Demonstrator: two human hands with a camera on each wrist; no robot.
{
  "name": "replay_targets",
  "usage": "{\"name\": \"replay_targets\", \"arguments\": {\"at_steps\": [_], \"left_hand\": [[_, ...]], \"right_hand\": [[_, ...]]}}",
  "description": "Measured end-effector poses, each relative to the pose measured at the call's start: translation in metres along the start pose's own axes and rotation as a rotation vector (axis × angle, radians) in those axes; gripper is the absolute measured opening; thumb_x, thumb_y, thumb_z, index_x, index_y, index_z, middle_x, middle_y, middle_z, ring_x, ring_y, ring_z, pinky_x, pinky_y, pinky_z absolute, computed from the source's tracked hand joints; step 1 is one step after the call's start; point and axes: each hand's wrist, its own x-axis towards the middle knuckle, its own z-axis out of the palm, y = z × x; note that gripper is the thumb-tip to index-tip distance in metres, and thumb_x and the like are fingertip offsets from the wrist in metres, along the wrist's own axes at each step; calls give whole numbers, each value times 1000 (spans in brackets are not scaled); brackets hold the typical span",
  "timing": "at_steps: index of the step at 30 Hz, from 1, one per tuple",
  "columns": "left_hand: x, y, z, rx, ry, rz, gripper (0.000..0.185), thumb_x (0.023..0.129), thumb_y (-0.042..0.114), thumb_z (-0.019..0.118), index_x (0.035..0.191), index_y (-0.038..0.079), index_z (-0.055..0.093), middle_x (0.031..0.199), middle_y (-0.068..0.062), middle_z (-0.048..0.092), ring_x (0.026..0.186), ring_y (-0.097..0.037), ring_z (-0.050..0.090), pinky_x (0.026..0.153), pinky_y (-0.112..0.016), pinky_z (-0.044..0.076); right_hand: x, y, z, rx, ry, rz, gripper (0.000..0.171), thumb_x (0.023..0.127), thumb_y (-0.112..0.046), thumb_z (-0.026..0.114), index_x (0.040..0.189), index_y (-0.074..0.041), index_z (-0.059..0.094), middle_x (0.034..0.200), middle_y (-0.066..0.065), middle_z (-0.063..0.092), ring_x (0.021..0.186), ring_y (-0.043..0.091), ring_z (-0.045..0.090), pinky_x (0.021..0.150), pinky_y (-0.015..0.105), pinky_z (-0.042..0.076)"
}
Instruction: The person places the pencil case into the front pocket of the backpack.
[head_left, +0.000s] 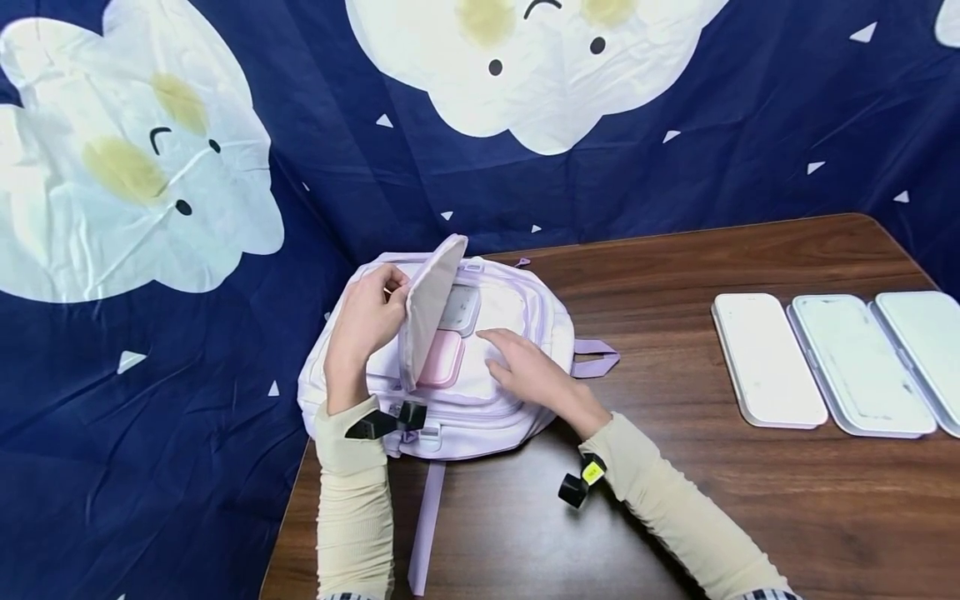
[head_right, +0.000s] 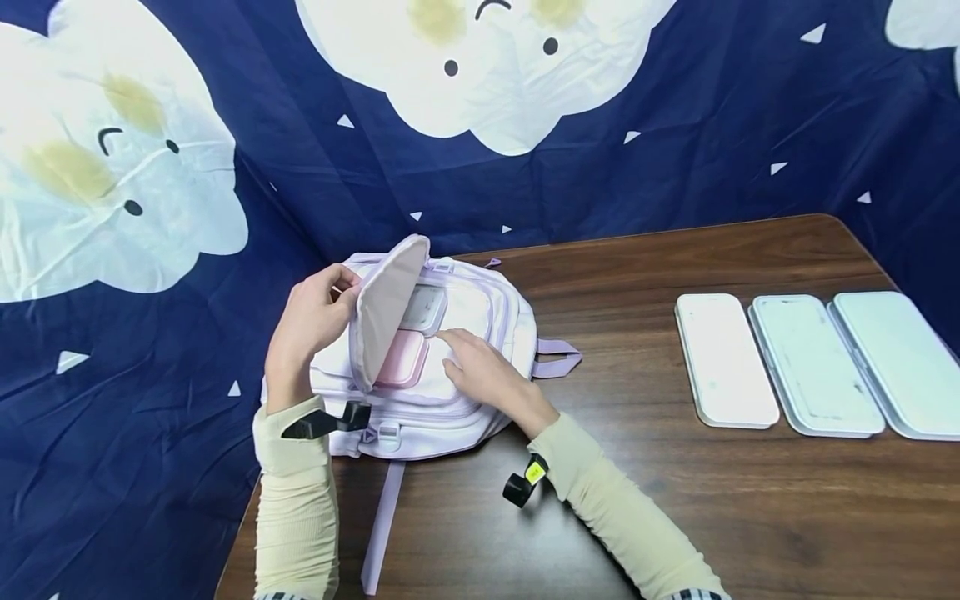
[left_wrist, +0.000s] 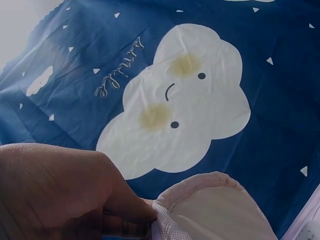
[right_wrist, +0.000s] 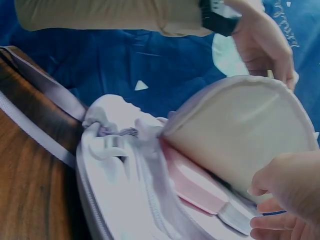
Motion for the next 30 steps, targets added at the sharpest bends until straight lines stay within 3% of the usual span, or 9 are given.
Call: {"name": "replay_targets", "arguments": {"at_steps": [11, 20, 30], "left_hand": [[-1, -1, 0, -3, 3, -2, 15, 93, 12, 50, 94, 3, 63, 84, -11, 65, 77, -25, 57, 70, -33, 41], [-2, -2, 0, -3, -4, -4, 15, 93, 11, 50, 94, 4, 62, 85, -12, 65, 78, -25, 58, 71, -34, 41], [-2, -2, 1, 0, -1, -8, 15, 93, 12, 50, 94, 4, 63, 86, -11, 65, 78, -24, 57, 71, -33, 42]], "right_hand": [[-14, 14, -24, 21, 144, -20, 41, 90, -8, 58, 129, 0, 54, 130, 15, 58, 123, 27, 53, 103, 41, 41], [-27, 26, -45, 68, 215, 35, 43, 88, -6, 61, 130, -1, 54, 127, 16, 58, 108, 32, 60, 88, 43, 51], [-47, 46, -63, 40, 261, 117, 45, 88, -12, 63, 132, -4, 53, 127, 16, 58, 111, 32, 59, 89, 46, 50]]}}
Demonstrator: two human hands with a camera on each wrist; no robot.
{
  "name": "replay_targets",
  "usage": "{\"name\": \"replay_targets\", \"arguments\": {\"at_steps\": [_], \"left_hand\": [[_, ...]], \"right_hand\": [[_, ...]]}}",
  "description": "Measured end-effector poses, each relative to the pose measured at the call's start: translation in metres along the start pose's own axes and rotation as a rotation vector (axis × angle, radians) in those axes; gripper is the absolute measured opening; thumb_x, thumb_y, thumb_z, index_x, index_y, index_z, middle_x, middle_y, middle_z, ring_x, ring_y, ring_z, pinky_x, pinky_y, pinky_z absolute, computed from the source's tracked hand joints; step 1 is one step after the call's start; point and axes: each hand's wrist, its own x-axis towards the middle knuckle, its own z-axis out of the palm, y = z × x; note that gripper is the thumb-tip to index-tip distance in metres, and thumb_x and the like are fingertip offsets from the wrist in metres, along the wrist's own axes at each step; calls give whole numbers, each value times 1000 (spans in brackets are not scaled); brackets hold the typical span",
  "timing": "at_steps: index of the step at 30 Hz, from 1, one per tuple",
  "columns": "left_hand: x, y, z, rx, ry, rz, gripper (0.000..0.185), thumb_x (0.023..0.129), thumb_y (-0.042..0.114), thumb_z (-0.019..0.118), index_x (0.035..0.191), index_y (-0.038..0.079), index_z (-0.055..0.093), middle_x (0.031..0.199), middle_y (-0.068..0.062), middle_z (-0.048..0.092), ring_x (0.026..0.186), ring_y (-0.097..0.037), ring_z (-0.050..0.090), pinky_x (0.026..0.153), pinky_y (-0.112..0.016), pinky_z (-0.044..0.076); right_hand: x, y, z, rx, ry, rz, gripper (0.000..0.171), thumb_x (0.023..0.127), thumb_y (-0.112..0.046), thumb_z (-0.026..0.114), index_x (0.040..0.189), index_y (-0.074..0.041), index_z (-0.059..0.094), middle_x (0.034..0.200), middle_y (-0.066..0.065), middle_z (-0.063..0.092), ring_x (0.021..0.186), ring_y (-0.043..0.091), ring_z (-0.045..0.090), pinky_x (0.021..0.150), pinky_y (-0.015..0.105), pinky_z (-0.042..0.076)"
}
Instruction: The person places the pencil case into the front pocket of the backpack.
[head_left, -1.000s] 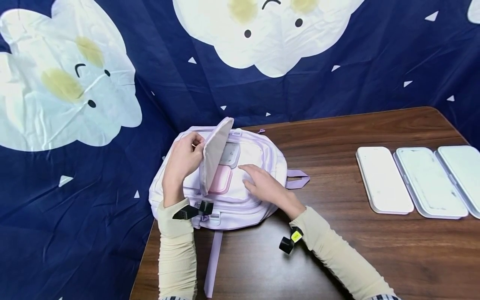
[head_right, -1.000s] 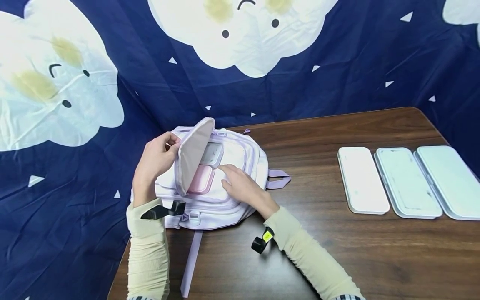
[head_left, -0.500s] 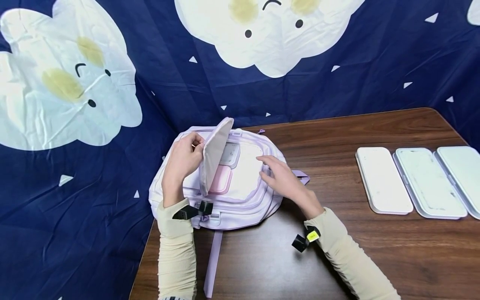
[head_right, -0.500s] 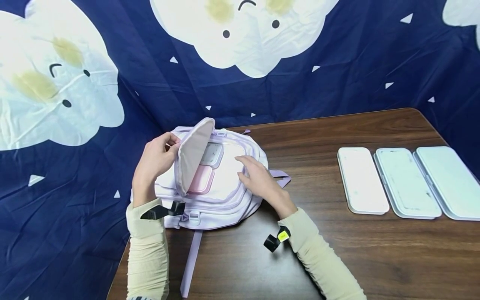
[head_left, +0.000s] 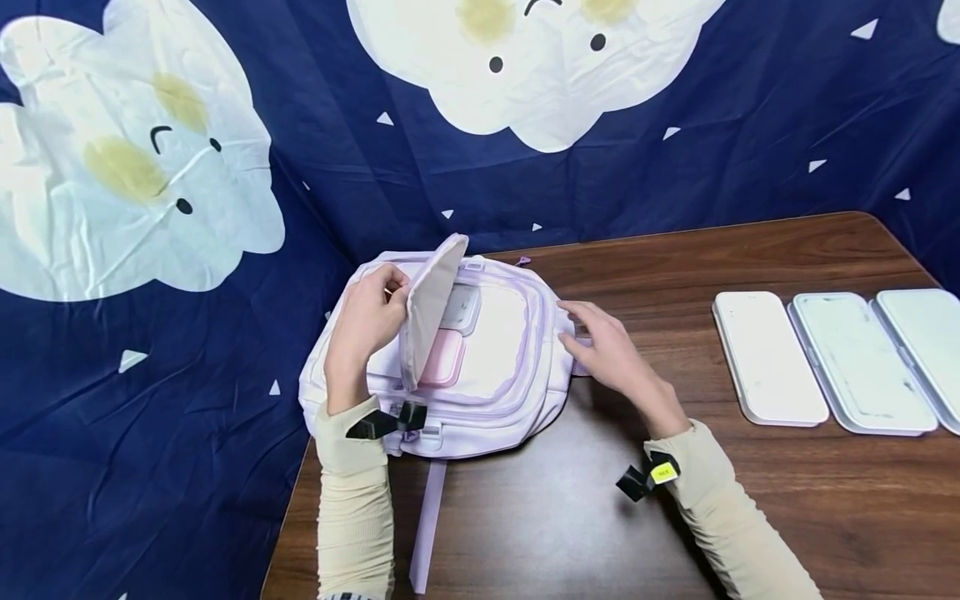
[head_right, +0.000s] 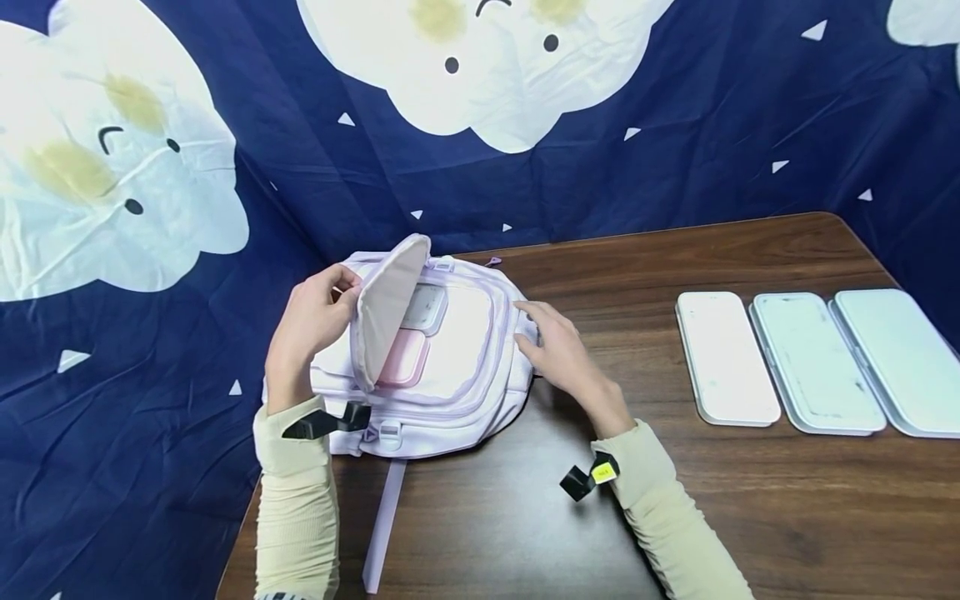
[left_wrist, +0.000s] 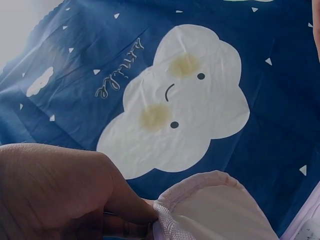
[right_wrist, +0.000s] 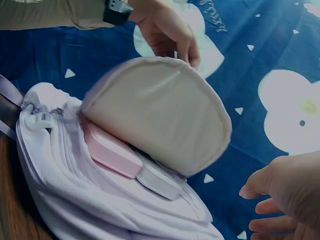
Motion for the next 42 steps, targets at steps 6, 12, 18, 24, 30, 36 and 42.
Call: {"name": "replay_targets", "arguments": {"at_steps": [6, 12, 18, 24, 30, 36, 42], "left_hand": [[1, 1, 1, 1, -16, -8, 16, 94, 13, 50, 97, 4, 62, 89, -11, 65, 80, -25, 58, 72, -34, 42], [0, 0, 1, 3, -19, -7, 15, 94, 13, 50, 96, 5, 62, 88, -11, 65, 80, -25, 57, 72, -34, 42], [0, -1, 2, 1, -20, -6, 15, 94, 13, 50, 97, 4, 62, 89, -11, 65, 81, -25, 58, 73, -34, 42], [0, -1, 1, 0, -19, 1, 15, 94, 13, 49, 96, 4, 62, 89, -11, 65, 81, -25, 58, 73, -34, 42], [0, -1, 0, 2, -16, 3, 16, 93, 12, 48, 96, 4, 62, 89, -12, 65, 82, -24, 58, 74, -34, 42], [-1, 0, 0, 2, -14, 5, 15, 93, 12, 49, 96, 4, 62, 89, -11, 65, 81, -24, 58, 73, -34, 42], [0, 0, 1, 4, -10, 8, 15, 93, 12, 50, 95, 4, 62, 88, -11, 65, 80, -25, 58, 72, -34, 42]], "right_hand": [[-9, 13, -13, -7, 23, 63, 48, 88, -13, 65, 133, -4, 52, 131, 17, 56, 116, 34, 56, 92, 47, 48], [-15, 23, -25, -34, 44, 113, 49, 90, -17, 64, 136, -8, 50, 133, 17, 54, 115, 36, 55, 94, 48, 46], [-17, 29, -43, -69, 89, 135, 50, 89, -17, 65, 136, -6, 50, 131, 19, 55, 113, 37, 56, 92, 50, 45], [-24, 37, -58, -75, 137, 164, 50, 89, -14, 65, 135, -4, 50, 128, 21, 56, 112, 38, 56, 91, 50, 46], [-34, 43, -69, -41, 151, 211, 50, 91, -13, 63, 136, 0, 46, 129, 26, 53, 116, 42, 52, 94, 52, 44], [-44, 50, -79, -39, 172, 266, 52, 90, -13, 63, 137, 1, 45, 131, 27, 50, 118, 43, 50, 95, 53, 44], [-54, 56, -87, -72, 185, 318, 53, 91, -17, 63, 139, 0, 44, 130, 28, 51, 118, 44, 51, 93, 54, 45]]}}
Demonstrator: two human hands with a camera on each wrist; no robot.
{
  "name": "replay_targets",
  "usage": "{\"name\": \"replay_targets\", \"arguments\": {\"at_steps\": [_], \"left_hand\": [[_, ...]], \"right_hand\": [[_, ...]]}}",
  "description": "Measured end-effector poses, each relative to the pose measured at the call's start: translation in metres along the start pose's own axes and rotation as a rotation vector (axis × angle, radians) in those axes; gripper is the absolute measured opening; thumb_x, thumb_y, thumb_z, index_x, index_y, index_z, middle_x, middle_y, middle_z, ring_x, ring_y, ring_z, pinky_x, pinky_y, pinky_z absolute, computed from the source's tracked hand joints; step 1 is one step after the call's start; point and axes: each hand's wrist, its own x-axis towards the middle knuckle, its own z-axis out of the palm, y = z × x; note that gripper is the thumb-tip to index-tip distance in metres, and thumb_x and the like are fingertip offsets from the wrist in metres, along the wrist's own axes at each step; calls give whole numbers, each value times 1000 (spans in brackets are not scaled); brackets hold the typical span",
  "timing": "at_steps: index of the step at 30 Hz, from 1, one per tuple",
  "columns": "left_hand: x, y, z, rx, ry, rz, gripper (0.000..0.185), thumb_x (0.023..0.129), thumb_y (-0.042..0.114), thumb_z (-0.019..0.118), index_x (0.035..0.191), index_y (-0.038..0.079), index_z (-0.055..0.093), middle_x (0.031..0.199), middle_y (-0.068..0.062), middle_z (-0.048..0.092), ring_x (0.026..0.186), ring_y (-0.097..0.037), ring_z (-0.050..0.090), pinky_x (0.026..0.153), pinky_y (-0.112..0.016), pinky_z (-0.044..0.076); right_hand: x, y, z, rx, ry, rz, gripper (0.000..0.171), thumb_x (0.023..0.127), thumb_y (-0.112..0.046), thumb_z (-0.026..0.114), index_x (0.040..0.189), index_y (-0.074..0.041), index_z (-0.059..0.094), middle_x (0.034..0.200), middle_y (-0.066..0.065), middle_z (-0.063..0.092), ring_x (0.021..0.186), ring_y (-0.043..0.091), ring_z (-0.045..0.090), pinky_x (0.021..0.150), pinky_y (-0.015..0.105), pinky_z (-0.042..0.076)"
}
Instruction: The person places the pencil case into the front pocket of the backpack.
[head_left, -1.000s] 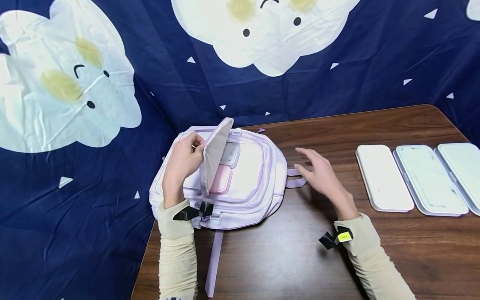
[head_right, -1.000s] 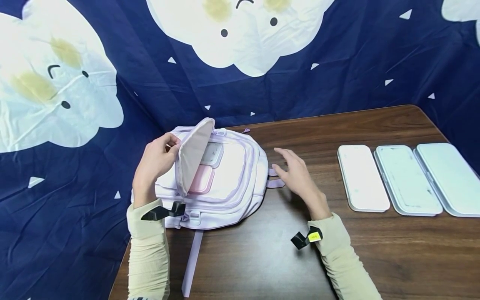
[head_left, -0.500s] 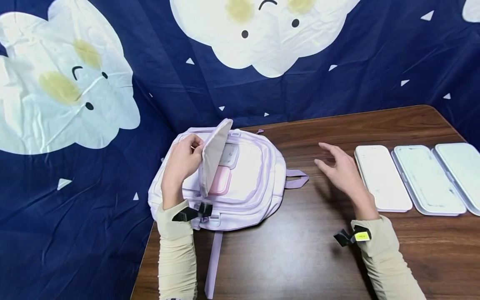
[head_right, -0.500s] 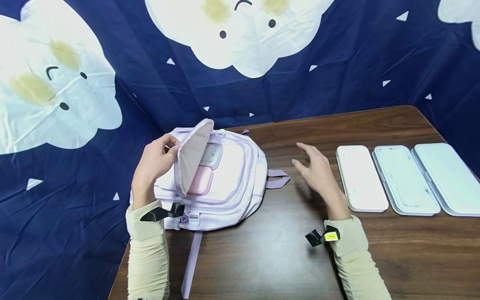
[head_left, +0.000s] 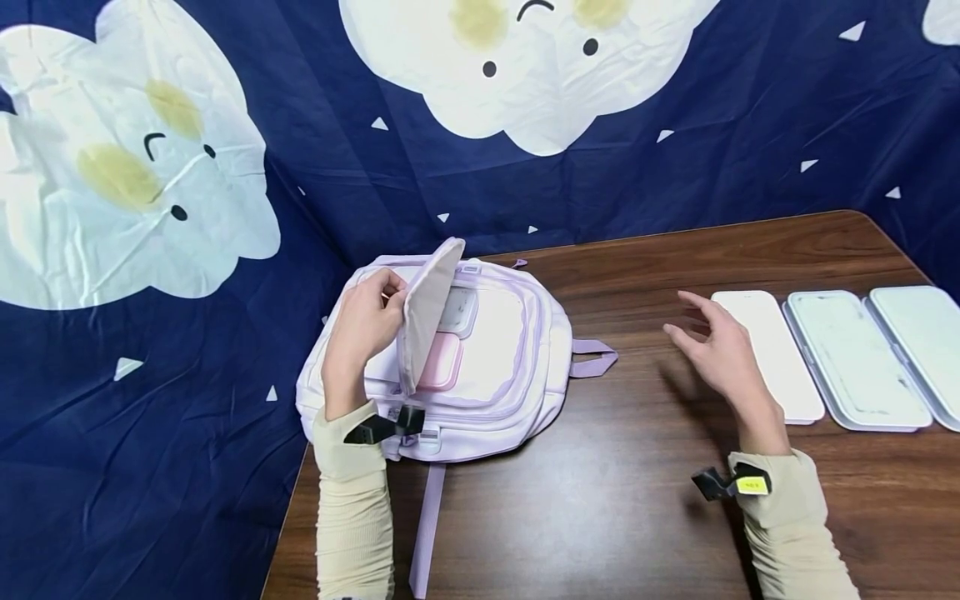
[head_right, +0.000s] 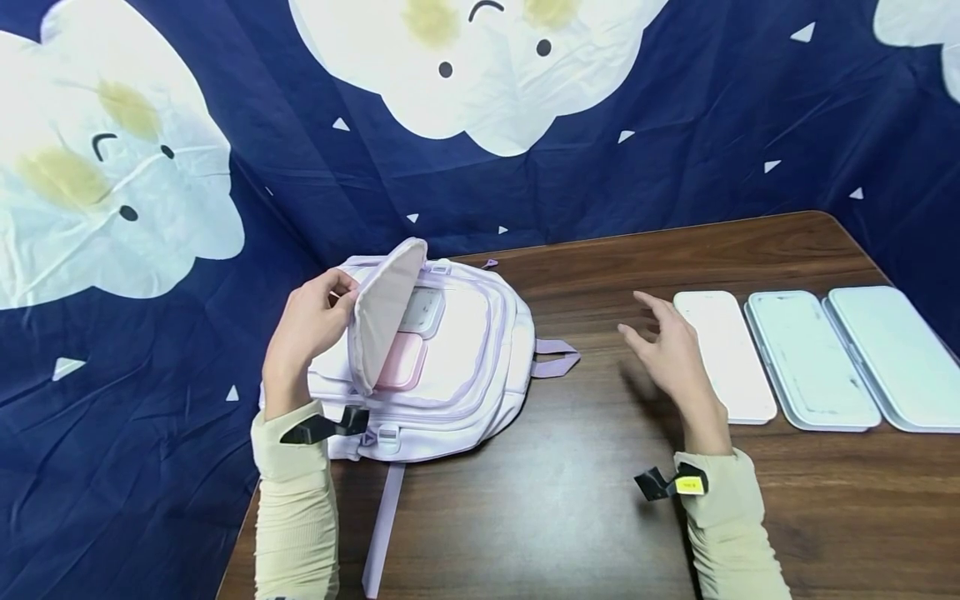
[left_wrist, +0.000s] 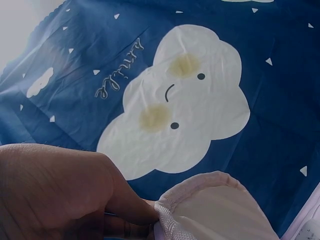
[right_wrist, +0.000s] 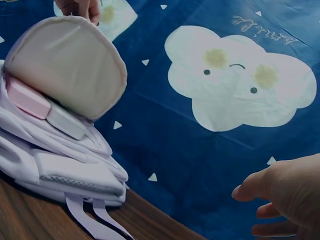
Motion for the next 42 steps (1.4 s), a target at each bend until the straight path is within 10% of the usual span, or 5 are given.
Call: {"name": "replay_targets", "arguments": {"at_steps": [42], "left_hand": [[-1, 0, -1, 8, -4, -6, 15, 94, 13, 50, 96, 4, 62, 89, -12, 65, 82, -26, 58, 73, -35, 43]], "right_hand": [[-37, 54, -42, -237, -1, 348, 82, 91, -40, 58, 143, 14, 22, 136, 43, 32, 125, 58, 31, 102, 64, 25]]}}
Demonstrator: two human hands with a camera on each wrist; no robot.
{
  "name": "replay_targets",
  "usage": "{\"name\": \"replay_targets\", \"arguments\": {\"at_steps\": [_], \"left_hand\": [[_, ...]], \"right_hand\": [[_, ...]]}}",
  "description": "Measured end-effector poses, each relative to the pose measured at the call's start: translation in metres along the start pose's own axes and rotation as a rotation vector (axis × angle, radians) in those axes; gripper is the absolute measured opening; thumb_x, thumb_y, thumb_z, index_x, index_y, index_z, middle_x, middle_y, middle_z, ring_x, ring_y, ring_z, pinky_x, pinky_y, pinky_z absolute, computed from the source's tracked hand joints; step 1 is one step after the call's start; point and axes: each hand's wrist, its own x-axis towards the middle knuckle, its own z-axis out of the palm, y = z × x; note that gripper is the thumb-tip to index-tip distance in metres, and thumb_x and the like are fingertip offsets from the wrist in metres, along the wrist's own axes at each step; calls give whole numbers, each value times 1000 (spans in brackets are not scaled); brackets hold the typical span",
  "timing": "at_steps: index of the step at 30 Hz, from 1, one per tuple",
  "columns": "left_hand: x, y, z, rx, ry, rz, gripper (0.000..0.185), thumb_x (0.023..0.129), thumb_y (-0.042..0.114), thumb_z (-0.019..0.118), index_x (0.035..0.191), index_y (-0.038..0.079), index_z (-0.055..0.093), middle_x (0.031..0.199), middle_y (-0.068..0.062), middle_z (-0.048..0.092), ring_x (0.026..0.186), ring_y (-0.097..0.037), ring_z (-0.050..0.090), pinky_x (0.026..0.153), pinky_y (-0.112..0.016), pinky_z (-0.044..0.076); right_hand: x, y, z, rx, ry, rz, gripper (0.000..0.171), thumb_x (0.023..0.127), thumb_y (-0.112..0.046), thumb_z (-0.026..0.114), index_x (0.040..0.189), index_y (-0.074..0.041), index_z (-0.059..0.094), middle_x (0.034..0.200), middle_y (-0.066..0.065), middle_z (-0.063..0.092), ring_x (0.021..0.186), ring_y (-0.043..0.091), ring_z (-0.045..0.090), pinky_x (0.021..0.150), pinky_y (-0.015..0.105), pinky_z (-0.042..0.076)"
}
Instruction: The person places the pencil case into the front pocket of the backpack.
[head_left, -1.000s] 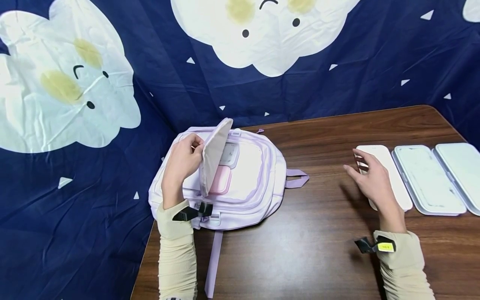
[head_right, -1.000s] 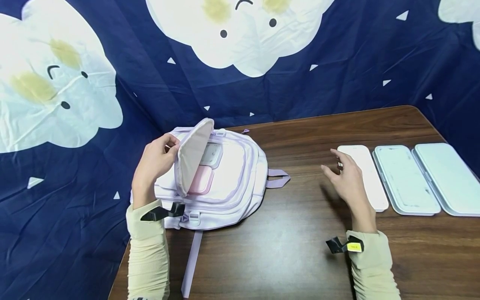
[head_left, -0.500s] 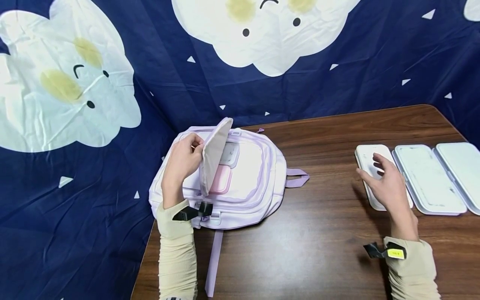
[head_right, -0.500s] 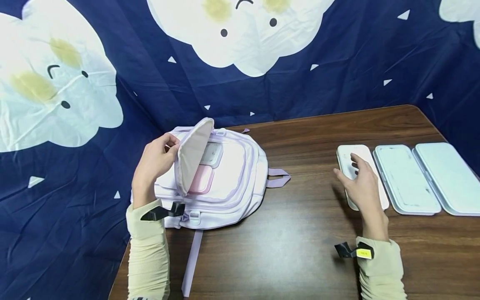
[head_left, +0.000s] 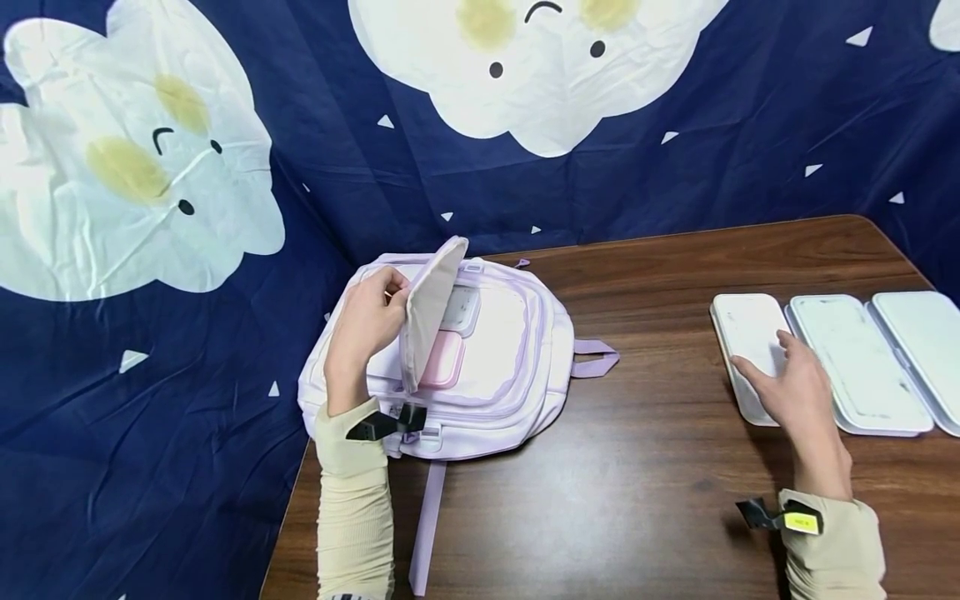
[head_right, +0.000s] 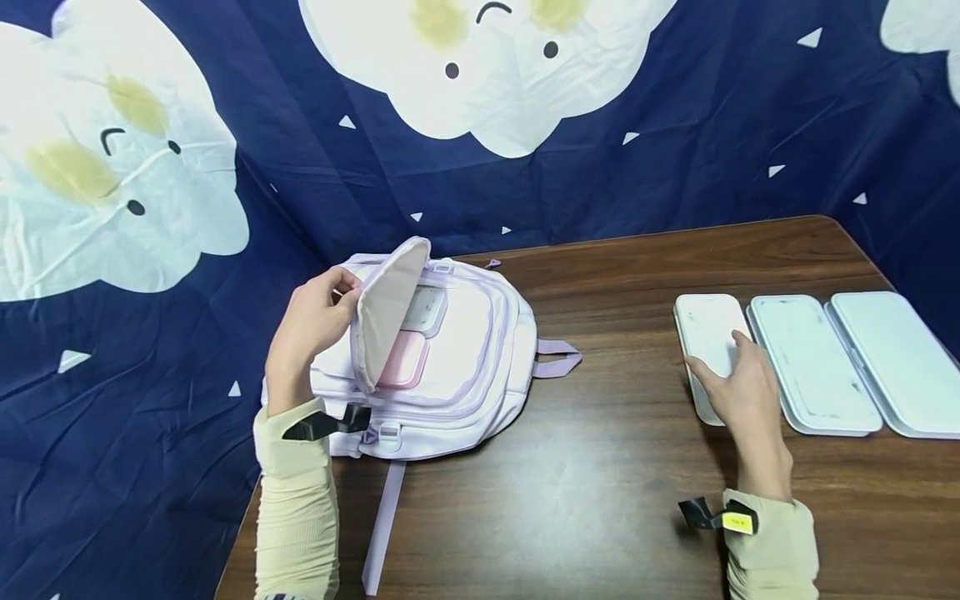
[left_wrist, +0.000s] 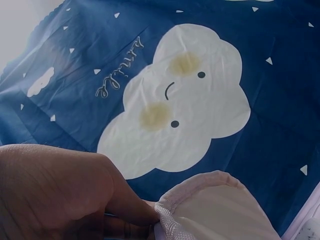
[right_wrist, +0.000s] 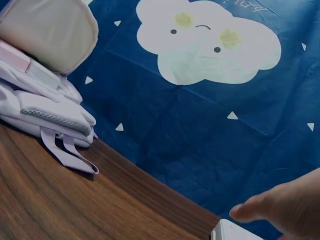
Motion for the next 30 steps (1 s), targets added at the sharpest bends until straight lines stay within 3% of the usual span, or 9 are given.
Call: {"name": "replay_targets", "arguments": {"at_steps": [7, 14, 20, 30], "left_hand": [[0, -1, 0, 1, 9, 4, 16, 94, 13, 49, 96, 3, 62, 88, -12, 65, 81, -26, 58, 73, -36, 43], [1, -1, -1, 1, 11, 8, 16, 94, 12, 48, 95, 3, 62, 87, -13, 65, 79, -26, 58, 73, -36, 42], [1, -2, -1, 2, 13, 8, 16, 92, 10, 48, 93, 3, 62, 85, -12, 65, 78, -26, 58, 72, -35, 42], [1, -2, -1, 7, 7, 5, 16, 92, 10, 48, 94, 3, 62, 85, -12, 65, 78, -26, 58, 72, -35, 42]], "right_hand": [[-6, 5, -4, -112, -95, 120, 97, 89, -47, 60, 141, 20, 13, 135, 47, 25, 123, 60, 27, 101, 65, 26], [-15, 8, -9, -211, -168, 137, 94, 86, -51, 62, 129, 25, 26, 120, 49, 30, 106, 61, 34, 86, 65, 35], [-23, 8, -7, -222, -200, 147, 103, 82, -60, 62, 131, 23, 24, 121, 49, 27, 106, 60, 34, 82, 66, 37], [-22, 7, -6, -233, -214, 212, 102, 82, -55, 64, 131, 24, 22, 118, 48, 29, 105, 59, 36, 83, 64, 37]]}}
